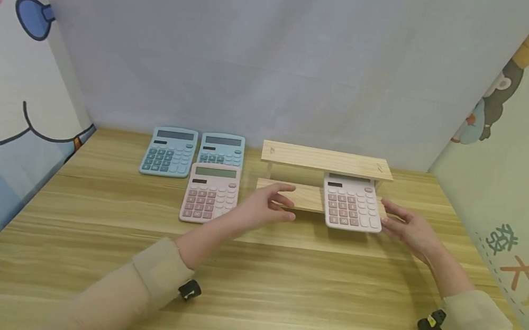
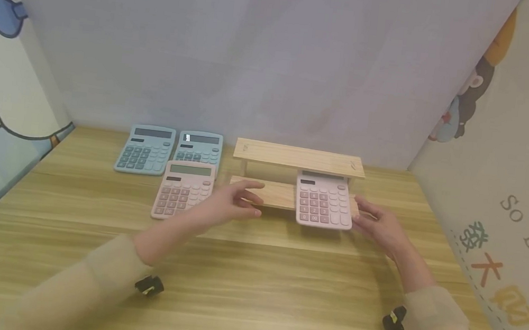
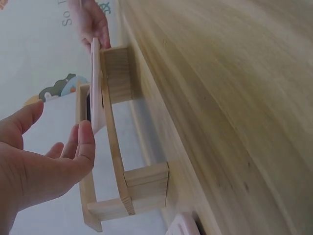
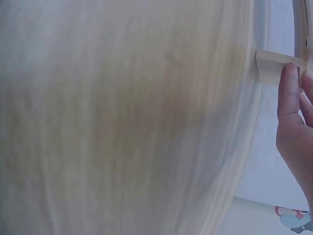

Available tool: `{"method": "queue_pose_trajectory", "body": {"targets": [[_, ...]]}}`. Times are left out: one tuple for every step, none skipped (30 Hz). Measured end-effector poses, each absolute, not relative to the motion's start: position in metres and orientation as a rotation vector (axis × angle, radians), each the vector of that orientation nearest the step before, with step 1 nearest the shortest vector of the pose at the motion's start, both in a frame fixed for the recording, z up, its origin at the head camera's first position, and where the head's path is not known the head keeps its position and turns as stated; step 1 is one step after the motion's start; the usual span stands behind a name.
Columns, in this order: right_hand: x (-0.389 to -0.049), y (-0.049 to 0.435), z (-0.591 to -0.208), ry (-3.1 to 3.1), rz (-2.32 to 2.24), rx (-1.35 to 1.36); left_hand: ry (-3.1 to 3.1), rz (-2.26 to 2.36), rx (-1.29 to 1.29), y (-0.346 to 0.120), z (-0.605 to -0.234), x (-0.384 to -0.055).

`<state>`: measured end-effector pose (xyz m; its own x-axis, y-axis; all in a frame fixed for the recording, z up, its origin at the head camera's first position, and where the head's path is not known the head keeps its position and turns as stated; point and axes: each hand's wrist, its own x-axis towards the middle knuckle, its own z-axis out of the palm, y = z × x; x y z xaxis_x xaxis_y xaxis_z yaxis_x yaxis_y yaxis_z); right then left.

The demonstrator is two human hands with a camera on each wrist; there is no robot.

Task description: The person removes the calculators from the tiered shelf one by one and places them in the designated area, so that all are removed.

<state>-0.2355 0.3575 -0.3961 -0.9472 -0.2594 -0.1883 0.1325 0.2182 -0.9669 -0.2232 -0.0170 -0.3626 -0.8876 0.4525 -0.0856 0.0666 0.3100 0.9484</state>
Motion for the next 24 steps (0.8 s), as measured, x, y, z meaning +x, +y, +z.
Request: {"method": "queue_pose_trajectory", "body": {"targets": [[-0.236, 0.358, -0.396, 2.187, -1.784, -0.118, 2.235, 1.611, 0.460, -0.014, -0.364, -0.224], [-0.236, 0.358, -0.396, 2.188, -1.780, -0.118, 2.228, 1.617, 0.455, -0.012, -0.366, -0.225], [-0.236, 0.358, -0.396, 2.191, -1.776, -0.119, 2.218, 1.624, 0.449, -0.009, -0.368, -0.226], [-0.236, 0.358, -0.396, 2.192, -1.773, -0.119, 2.207, 1.630, 0.444, -0.006, -0.369, -0.227], [-0.236, 0.358, -0.396, 2.195, -1.770, -0.119, 2.192, 1.642, 0.439, -0.004, -0.371, -0.228], [-0.236, 0.358, -0.396, 2.199, -1.766, -0.119, 2.177, 1.653, 0.435, -0.001, -0.373, -0.229], [-0.236, 0.358, -0.396, 2.199, -1.766, -0.119, 2.163, 1.667, 0.437, 0.001, -0.375, -0.230], [-0.236, 0.358, -0.396, 2.200, -1.766, -0.118, 2.150, 1.683, 0.433, 0.004, -0.377, -0.231], [-0.236, 0.358, -0.396, 2.200, -1.768, -0.115, 2.134, 1.701, 0.433, 0.007, -0.378, -0.232], [-0.235, 0.358, -0.396, 2.199, -1.769, -0.113, 2.119, 1.716, 0.433, 0.009, -0.380, -0.232], [-0.235, 0.358, -0.396, 2.200, -1.769, -0.113, 2.106, 1.729, 0.432, 0.012, -0.381, -0.233], [-0.235, 0.358, -0.396, 2.199, -1.769, -0.114, 2.098, 1.737, 0.434, 0.014, -0.383, -0.234], [-0.235, 0.358, -0.396, 2.199, -1.769, -0.116, 2.091, 1.743, 0.435, 0.017, -0.385, -0.235], [-0.235, 0.358, -0.396, 2.199, -1.767, -0.119, 2.087, 1.746, 0.435, 0.019, -0.386, -0.236], [-0.235, 0.358, -0.396, 2.200, -1.766, -0.121, 2.084, 1.747, 0.438, 0.022, -0.388, -0.237], [-0.235, 0.359, -0.397, 2.202, -1.764, -0.124, 2.080, 1.748, 0.437, 0.024, -0.389, -0.238], [-0.236, 0.359, -0.397, 2.203, -1.764, -0.127, 2.079, 1.752, 0.438, 0.027, -0.390, -0.239], [-0.236, 0.359, -0.397, 2.203, -1.764, -0.127, 2.077, 1.756, 0.436, 0.029, -0.391, -0.239], [-0.236, 0.359, -0.397, 2.205, -1.764, -0.128, 2.081, 1.759, 0.431, 0.032, -0.392, -0.239], [-0.236, 0.359, -0.397, 2.205, -1.765, -0.127, 2.082, 1.766, 0.425, 0.035, -0.392, -0.240], [-0.236, 0.359, -0.397, 2.205, -1.765, -0.125, 2.086, 1.771, 0.418, 0.038, -0.392, -0.240], [-0.236, 0.359, -0.397, 2.206, -1.765, -0.123, 2.089, 1.776, 0.411, 0.040, -0.392, -0.239], [-0.236, 0.358, -0.397, 2.205, -1.767, -0.121, 2.097, 1.780, 0.404, 0.042, -0.392, -0.239], [-0.236, 0.358, -0.396, 2.204, -1.768, -0.119, 2.100, 1.785, 0.397, 0.044, -0.393, -0.239]]}}
